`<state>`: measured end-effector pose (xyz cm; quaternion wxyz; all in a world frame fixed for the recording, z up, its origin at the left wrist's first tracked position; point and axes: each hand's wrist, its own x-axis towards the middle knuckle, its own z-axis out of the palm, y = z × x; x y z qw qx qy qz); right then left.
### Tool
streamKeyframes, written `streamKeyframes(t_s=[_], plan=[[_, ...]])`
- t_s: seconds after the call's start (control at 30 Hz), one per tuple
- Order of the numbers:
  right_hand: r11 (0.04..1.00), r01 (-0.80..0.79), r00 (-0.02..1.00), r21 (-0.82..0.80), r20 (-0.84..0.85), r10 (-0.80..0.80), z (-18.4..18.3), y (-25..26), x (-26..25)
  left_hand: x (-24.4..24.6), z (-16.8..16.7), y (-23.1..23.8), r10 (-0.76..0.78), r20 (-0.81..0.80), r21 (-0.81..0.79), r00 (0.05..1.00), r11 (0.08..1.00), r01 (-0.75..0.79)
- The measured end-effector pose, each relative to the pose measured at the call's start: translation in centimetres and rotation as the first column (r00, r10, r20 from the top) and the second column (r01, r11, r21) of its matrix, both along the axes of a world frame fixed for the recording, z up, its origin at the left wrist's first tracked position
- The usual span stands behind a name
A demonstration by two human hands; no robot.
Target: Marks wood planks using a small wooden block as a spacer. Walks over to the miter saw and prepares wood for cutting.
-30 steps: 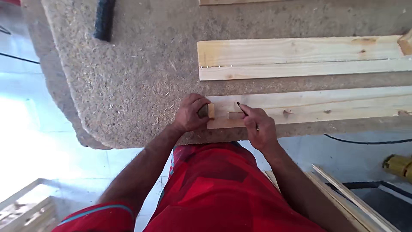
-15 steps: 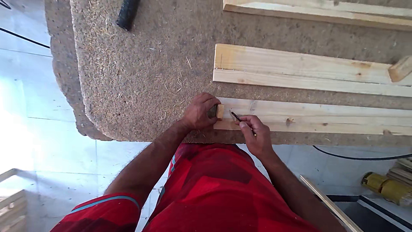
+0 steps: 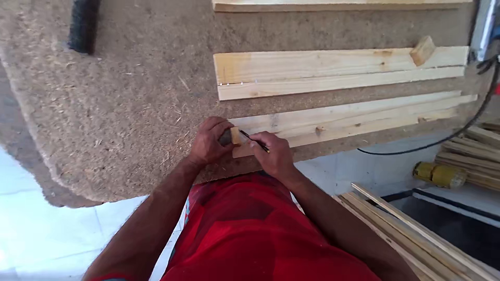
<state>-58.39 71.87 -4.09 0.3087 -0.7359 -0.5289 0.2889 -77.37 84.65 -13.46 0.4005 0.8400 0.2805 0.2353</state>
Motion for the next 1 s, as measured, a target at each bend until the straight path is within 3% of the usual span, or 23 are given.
streamKeyframes(t_s=[0.2,0.43,0.63,0.73,0.83,1.0], plan=[[0.999,0.033,0.999,-0.007,0.012,-0.033,-0.7,1.0,-0.5,0.1,0.5,0.0,0.018,-0.039,-0.03,0.999,0.999,-0.019],[0.988,-0.113,0.993,-0.108,0.011,0.114,1.2,-0.8,-0.4,0.0,0.4,0.0,0.015,-0.046,-0.025,0.999,1.0,-0.016],[0.995,-0.013,0.996,-0.102,0.081,0.022,1.7,2.0,-0.6,0.0,0.4,0.0,0.022,-0.036,-0.025,0.999,0.999,-0.023],[0.979,-0.105,0.992,-0.177,0.047,0.115,1.5,1.2,-0.6,0.1,0.4,0.1,0.018,-0.038,-0.03,0.999,0.999,-0.02],[0.942,-0.179,0.984,-0.283,-0.041,0.174,3.6,-0.2,0.4,0.3,0.3,0.0,0.012,-0.039,-0.036,0.999,0.999,-0.014],[0.989,0.083,0.996,-0.121,-0.022,-0.086,5.4,-4.2,2.4,-0.5,1.5,-0.5,0.012,-0.098,-0.101,0.995,0.995,-0.022]])
